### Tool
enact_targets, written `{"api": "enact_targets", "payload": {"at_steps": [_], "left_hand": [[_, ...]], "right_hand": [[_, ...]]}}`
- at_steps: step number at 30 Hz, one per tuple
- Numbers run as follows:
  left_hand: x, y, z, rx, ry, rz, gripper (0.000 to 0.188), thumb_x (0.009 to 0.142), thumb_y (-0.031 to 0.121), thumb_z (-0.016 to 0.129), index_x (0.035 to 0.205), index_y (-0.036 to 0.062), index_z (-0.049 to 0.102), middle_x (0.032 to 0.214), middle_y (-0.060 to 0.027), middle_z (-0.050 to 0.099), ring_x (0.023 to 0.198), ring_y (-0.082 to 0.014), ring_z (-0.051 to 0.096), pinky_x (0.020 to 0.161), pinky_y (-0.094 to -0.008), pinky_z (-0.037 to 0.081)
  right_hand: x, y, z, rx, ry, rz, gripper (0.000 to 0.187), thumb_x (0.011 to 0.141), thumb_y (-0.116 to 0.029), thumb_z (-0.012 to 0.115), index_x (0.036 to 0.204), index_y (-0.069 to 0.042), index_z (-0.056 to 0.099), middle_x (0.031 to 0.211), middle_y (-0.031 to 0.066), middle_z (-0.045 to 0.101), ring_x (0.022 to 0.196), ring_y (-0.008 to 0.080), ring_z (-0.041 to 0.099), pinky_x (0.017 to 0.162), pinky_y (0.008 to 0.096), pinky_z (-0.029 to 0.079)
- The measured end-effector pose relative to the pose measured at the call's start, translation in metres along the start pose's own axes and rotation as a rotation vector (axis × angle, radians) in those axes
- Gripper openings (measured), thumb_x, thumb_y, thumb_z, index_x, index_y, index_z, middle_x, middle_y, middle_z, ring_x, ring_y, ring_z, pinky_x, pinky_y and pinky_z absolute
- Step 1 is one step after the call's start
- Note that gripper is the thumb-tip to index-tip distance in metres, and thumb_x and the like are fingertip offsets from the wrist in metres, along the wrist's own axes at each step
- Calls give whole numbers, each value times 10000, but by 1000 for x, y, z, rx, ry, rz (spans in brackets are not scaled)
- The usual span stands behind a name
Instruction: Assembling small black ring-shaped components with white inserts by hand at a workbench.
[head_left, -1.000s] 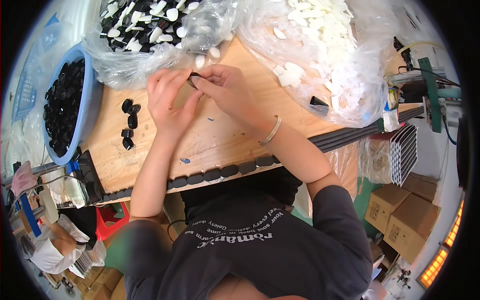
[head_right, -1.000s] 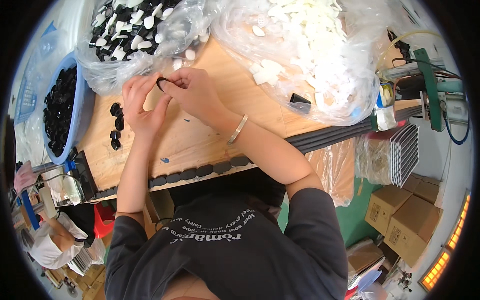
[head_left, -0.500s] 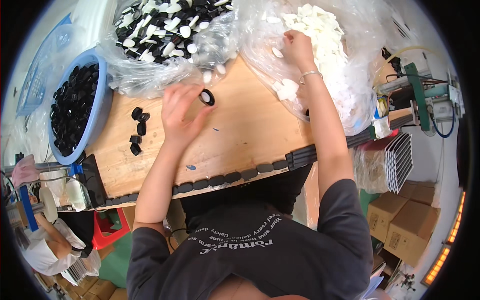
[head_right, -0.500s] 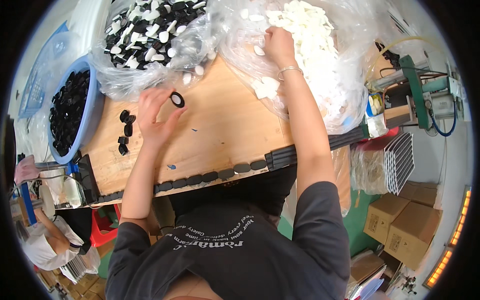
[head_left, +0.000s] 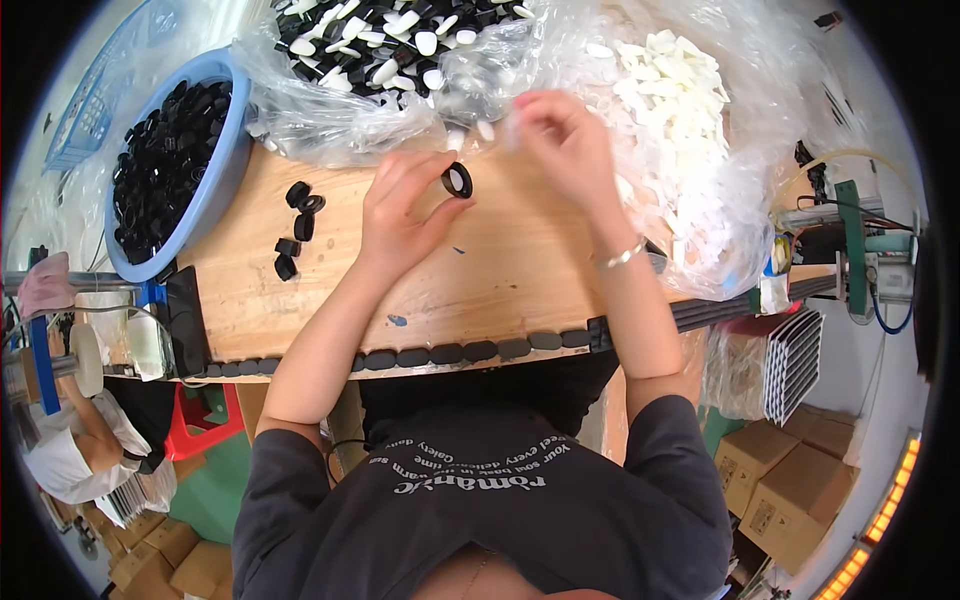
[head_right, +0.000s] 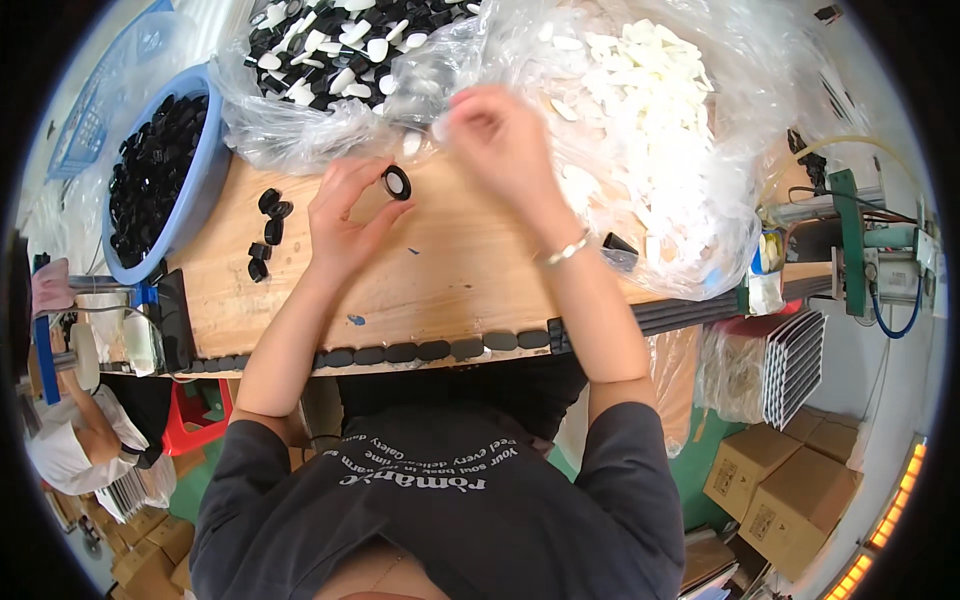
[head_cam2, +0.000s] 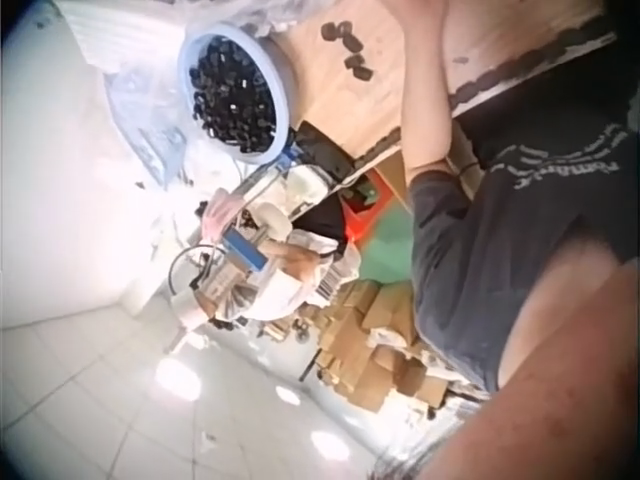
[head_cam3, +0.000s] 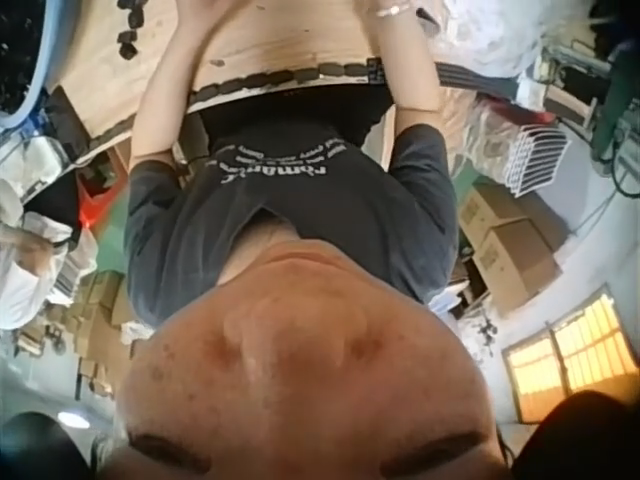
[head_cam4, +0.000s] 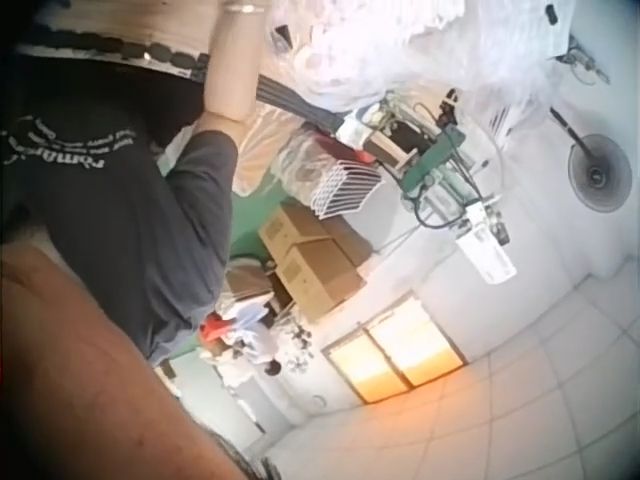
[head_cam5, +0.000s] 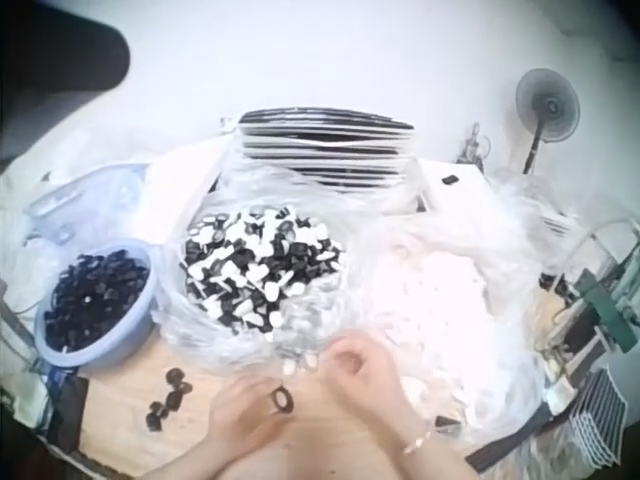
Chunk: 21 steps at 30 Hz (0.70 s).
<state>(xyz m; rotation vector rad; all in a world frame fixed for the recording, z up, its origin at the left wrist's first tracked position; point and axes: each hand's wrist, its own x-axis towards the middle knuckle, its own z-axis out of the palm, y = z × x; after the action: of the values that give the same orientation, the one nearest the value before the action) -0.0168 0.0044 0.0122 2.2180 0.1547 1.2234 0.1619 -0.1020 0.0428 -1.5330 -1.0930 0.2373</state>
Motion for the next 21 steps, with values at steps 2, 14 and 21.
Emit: {"api": "enact_targets", "payload": {"at_steps": [2, 14, 21], "left_hand": [[-2, -2, 1, 13, 7, -3, 461, 600, 47, 825, 1028, 26, 654, 968, -109, 647, 891, -296, 585, 778, -373, 477], [1, 1, 3, 64, 14, 66, 483, 561, -5, 790, 1023, 1, 653, 969, -117, 642, 856, -299, 588, 739, -368, 489], [3, -2, -1, 115, 27, 133, 503, 539, -18, 805, 1023, -10, 665, 947, -117, 652, 845, -274, 595, 722, -343, 489]], "right_hand": [[-17, -15, 22, 90, -79, 8, 45, 816, -16, 645, 854, 7, 641, 1049, 48, 627, 737, 55, 565, 641, 193, 467], [-41, -14, 53, 129, 32, -37, 67, 821, 40, 640, 805, 10, 581, 961, 69, 626, 675, 45, 575, 574, 178, 467], [-39, -21, 43, 541, -158, 457, 91, 898, -85, 626, 881, 3, 606, 872, 37, 647, 698, 52, 585, 591, 174, 460]]}}
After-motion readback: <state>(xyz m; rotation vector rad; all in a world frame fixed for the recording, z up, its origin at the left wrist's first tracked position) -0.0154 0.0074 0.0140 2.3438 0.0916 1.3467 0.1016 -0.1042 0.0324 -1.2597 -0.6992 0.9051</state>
